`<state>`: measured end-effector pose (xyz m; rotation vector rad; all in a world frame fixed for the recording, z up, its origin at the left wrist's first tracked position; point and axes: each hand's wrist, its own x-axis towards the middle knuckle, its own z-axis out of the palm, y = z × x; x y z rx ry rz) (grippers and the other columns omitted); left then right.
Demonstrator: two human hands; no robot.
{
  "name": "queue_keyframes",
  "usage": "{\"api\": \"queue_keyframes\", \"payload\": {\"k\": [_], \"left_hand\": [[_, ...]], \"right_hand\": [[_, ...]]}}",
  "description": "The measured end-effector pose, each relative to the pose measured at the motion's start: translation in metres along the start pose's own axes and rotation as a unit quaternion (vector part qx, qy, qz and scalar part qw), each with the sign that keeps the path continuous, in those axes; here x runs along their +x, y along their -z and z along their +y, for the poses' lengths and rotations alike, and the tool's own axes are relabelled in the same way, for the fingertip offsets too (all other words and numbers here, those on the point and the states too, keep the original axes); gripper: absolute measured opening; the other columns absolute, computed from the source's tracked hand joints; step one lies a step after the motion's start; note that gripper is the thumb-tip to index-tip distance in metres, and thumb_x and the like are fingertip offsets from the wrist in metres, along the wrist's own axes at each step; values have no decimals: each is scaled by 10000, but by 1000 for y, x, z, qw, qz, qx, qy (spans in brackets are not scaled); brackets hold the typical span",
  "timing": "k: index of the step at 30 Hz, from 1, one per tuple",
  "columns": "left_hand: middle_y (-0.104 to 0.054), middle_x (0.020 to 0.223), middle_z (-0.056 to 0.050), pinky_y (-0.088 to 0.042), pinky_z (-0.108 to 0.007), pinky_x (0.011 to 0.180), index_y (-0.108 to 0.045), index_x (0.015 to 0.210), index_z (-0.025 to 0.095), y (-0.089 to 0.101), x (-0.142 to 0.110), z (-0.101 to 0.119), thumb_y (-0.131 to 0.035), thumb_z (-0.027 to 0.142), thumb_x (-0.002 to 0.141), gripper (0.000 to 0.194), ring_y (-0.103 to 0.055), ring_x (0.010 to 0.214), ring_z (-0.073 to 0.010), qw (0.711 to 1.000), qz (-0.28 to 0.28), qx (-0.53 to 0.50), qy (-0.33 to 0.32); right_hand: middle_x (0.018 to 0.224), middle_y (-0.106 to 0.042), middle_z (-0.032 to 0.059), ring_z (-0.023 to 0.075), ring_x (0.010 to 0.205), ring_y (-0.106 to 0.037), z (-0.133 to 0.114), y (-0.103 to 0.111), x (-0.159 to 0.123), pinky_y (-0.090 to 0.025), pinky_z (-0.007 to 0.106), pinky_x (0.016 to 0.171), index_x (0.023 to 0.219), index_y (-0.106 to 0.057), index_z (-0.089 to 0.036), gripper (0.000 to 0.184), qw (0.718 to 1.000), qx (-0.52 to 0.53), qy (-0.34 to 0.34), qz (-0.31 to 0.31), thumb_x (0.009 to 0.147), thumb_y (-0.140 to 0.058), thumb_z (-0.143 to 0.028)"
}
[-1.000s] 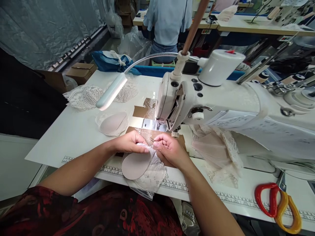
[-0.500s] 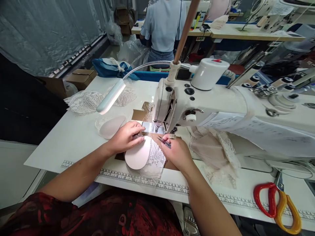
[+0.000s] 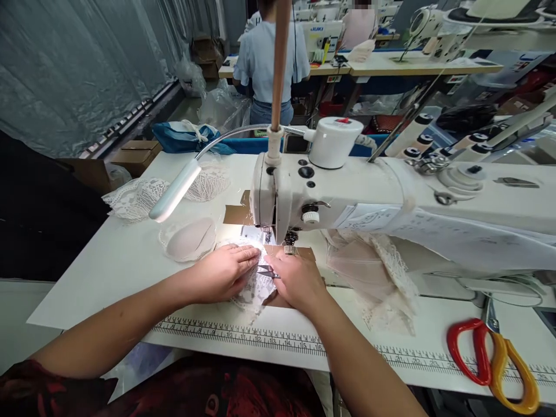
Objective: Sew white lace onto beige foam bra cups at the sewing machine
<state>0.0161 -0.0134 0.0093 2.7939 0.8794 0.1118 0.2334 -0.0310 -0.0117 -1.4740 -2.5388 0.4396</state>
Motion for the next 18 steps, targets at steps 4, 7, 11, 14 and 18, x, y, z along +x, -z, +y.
{"api": "queue_keyframes", "payload": {"k": [4,7,11,14,18], "left_hand": [[-517,1369,-144,-439,-389,1021,-556,1279,84,0,8,-18,-491,193,797,499,-527,1217,-271,999,2,-7,-35],[-505,1379,-147,-423,-393,1044,-535,1305,91,-3,12,-28,-502,197,777,539,-508,1243,-265,998,2,-32,-51],[-511,1377,-134,-404,-388,1071,-530,1314,98,-5,14,-37,-504,184,766,555,-493,1263,-251,996,7,-62,-63],[-512,1378,-123,-401,-390,1080,-542,1303,113,-5,16,-41,-495,165,777,531,-491,1268,-242,995,18,-71,-70],[-545,1345,-118,-427,-392,1060,-585,1253,127,-6,19,-45,-477,182,846,425,-516,1244,-235,993,50,-72,-79]], "right_hand": [[938,-676,57,192,779,-594,-2,-2,1,-387,277,629,1222,-621,-228,490,998,-59,-27,9,764,-471,-139],[942,-696,48,186,784,-599,-4,-1,2,-381,269,624,1139,-656,-246,421,997,-66,-45,23,773,-471,-153],[961,-704,35,180,786,-607,-8,-1,4,-377,266,611,1074,-671,-251,400,996,-62,-60,35,748,-477,-124],[932,-701,33,175,736,-593,-8,-3,5,-364,271,584,1061,-673,-244,390,995,-71,-62,43,750,-473,-119],[921,-694,40,171,692,-564,-6,-4,4,-352,281,565,1082,-668,-232,392,995,-80,-48,46,757,-476,-125]]}}
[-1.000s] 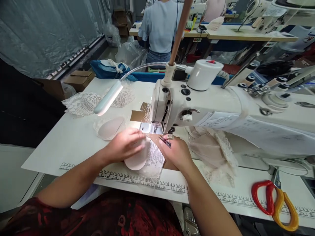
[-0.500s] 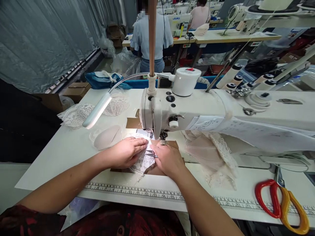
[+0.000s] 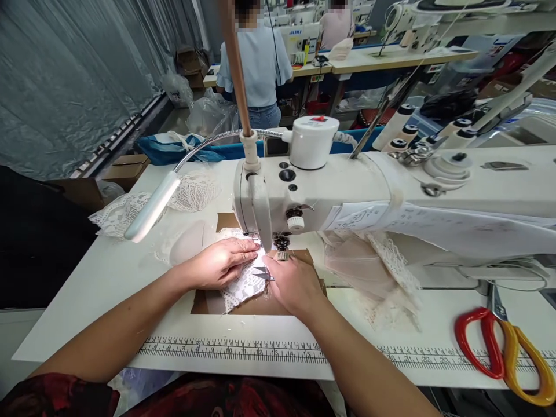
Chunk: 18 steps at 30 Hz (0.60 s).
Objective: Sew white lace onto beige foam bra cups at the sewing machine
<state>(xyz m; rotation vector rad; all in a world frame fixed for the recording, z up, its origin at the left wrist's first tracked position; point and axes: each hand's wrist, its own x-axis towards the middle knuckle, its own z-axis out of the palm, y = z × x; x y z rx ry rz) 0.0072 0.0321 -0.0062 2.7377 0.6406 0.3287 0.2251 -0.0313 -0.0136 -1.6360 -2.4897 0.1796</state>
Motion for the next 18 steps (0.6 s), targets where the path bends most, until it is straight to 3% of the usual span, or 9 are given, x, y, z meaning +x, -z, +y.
{"api": "queue_keyframes", "payload": {"k": [7,13,18], "left_hand": [[-617,1258,-112,-466,-413,1006,-632,1174,122,-6,1,0,-449,199,907,333,-544,1196,-242,999,40,28,-8],[-620,1254,-111,-463,-430,994,-627,1178,107,-6,1,-5,-456,166,880,349,-542,1182,-257,998,53,46,-2],[-610,1266,-112,-442,-443,1009,-633,1155,105,-7,-1,-8,-471,158,864,336,-535,1173,-271,995,63,70,10]], "right_hand": [[871,-675,44,180,699,-561,4,0,-3,-357,285,559,1153,-655,-218,460,999,8,34,-38,737,-484,-121],[1007,-690,34,177,727,-600,2,-3,-1,-376,282,567,1215,-621,-234,488,999,14,0,-41,756,-483,-143],[978,-697,32,181,702,-601,0,-4,-1,-358,296,549,1233,-610,-240,511,999,-24,-7,-35,744,-495,-147]]}}
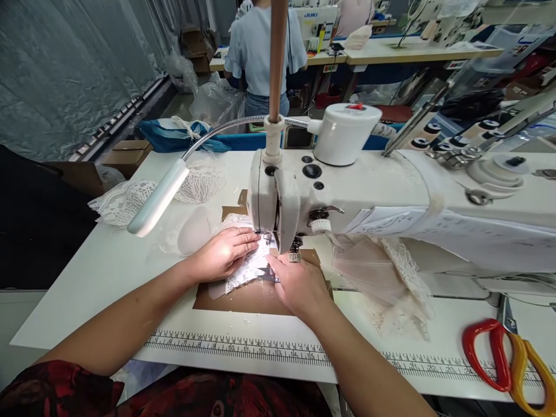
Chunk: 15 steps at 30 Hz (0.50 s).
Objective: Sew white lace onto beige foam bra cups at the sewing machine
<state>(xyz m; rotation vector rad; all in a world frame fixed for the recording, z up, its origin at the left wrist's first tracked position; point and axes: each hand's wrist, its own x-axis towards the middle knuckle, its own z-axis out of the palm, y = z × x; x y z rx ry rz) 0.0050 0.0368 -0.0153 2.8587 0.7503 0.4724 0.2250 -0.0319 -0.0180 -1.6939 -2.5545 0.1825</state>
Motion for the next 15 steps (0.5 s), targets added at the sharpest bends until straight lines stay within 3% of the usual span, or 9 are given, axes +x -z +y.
{"api": "queue_keyframes", "payload": {"k": [8,15], "left_hand": [[-585,1290,-113,-436,-418,984,-588,1211,128,-2,0,5,-474,104,865,365,-493,1194,-257,999,-20,-17,-30],[-601,1285,-62,-406,-419,997,-635,1176,164,-2,-1,3,-482,97,864,354,-493,1171,-260,998,-58,-19,-26]], "right_hand": [[931,-707,15,159,715,-611,1,-1,-2,-363,275,548,1157,-646,-240,466,998,7,43,52,730,-510,-112],[918,-708,22,160,699,-622,4,0,-2,-358,276,510,1114,-668,-216,398,996,16,79,46,747,-534,-138]]}}
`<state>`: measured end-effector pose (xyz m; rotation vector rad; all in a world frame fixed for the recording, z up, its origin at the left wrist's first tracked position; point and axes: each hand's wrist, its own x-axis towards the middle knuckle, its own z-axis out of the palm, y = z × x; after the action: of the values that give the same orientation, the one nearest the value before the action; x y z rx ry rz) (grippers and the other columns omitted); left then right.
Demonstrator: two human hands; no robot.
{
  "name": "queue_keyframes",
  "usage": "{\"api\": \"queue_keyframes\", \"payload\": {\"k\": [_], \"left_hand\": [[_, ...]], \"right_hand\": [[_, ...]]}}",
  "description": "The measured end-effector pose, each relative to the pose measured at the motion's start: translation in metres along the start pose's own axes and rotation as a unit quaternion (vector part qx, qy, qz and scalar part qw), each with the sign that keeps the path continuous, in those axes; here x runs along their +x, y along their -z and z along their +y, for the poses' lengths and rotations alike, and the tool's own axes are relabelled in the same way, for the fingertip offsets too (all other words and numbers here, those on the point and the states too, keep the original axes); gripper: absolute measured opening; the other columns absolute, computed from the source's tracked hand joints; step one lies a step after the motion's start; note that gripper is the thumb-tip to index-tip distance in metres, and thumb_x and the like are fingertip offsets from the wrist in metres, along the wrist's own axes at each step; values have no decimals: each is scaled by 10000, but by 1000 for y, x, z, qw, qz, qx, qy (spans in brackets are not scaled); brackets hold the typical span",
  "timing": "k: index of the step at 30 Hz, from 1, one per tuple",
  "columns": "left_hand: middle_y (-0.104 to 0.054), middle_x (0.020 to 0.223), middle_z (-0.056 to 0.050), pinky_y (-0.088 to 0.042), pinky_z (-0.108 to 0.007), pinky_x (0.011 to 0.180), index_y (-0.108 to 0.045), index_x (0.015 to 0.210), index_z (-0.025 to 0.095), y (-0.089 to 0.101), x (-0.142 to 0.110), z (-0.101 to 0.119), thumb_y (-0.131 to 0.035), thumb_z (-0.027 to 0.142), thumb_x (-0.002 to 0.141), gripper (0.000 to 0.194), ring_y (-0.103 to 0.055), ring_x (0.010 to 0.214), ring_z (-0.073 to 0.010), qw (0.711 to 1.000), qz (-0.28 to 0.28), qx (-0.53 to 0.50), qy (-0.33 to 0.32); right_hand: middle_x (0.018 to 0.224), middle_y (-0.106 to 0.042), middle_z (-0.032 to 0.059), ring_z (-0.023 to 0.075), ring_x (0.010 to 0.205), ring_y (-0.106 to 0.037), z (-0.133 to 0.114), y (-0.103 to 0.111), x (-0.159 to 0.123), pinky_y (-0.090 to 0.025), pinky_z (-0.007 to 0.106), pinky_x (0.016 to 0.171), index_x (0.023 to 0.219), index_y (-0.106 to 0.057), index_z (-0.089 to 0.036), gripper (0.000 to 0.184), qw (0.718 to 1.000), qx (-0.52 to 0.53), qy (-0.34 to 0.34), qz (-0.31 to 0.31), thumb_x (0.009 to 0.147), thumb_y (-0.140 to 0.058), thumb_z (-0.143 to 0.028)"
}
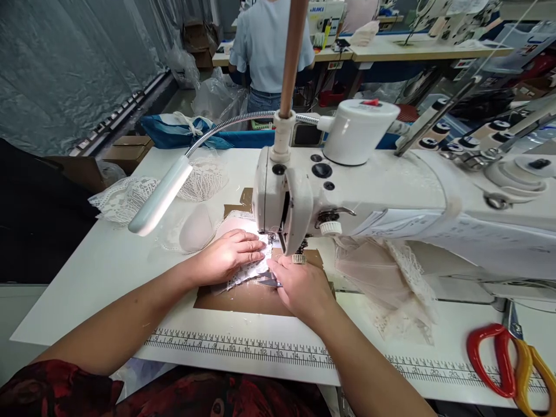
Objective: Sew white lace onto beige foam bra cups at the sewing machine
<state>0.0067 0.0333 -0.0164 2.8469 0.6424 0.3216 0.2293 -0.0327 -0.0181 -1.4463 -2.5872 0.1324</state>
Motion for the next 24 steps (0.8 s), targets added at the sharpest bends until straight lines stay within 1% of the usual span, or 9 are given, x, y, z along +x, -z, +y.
{"api": "queue_keyframes", "payload": {"k": [4,6,9,11,14,18,21,24], "left_hand": [[-595,1294,-67,-402,-424,1003,-627,1191,151,0,0,-1,-479,95,855,371,-486,1183,-265,1000,3,-4,3],[-588,1303,-75,-397,-432,1012,-618,1203,144,-1,0,-3,-478,106,858,374,-476,1201,-270,1000,14,-4,8],[-587,1302,-86,-401,-444,1013,-616,1197,136,-4,-1,-7,-496,144,862,356,-473,1210,-279,999,38,-5,20],[-589,1297,-88,-404,-445,1013,-616,1194,142,-5,-1,-9,-510,162,859,352,-476,1209,-281,998,46,-5,29],[-590,1289,-96,-401,-443,1018,-610,1196,153,-7,-2,-10,-498,181,873,343,-478,1209,-276,998,53,2,42],[-531,1337,-135,-396,-446,1023,-554,1263,138,-7,-1,-10,-472,191,880,395,-441,1242,-284,995,66,23,67],[-504,1348,-157,-409,-462,996,-547,1258,106,-3,-1,-5,-460,205,875,405,-418,1243,-319,991,55,55,112],[-529,1316,-141,-430,-459,949,-585,1202,126,10,-4,11,-457,240,888,357,-466,1166,-314,986,7,64,152]], "right_hand": [[931,-708,26,169,731,-636,-1,-3,1,-390,278,534,1142,-659,-219,402,1000,1,-22,-4,766,-528,-159],[966,-708,36,178,748,-640,-2,-5,1,-403,282,546,1180,-643,-221,429,999,-10,-43,-6,771,-524,-170],[1019,-702,46,183,723,-636,-6,-7,4,-415,293,548,1243,-606,-223,495,997,-31,-70,-18,762,-513,-150],[1009,-704,45,187,709,-633,-8,-7,6,-425,301,552,1270,-587,-224,526,995,-34,-88,-28,758,-505,-134],[1007,-708,39,201,736,-642,-11,-4,8,-447,309,579,1281,-577,-226,544,994,-15,-107,-31,752,-499,-125],[1086,-698,24,211,814,-654,-11,1,9,-469,309,624,1262,-583,-225,534,993,36,-115,-9,746,-492,-119],[1039,-705,14,207,819,-653,-10,3,8,-468,298,629,1210,-609,-238,502,990,70,-120,10,746,-474,-104],[974,-706,29,202,805,-650,-7,3,7,-477,293,654,1175,-625,-224,444,986,115,-118,25,777,-460,-115]]}}
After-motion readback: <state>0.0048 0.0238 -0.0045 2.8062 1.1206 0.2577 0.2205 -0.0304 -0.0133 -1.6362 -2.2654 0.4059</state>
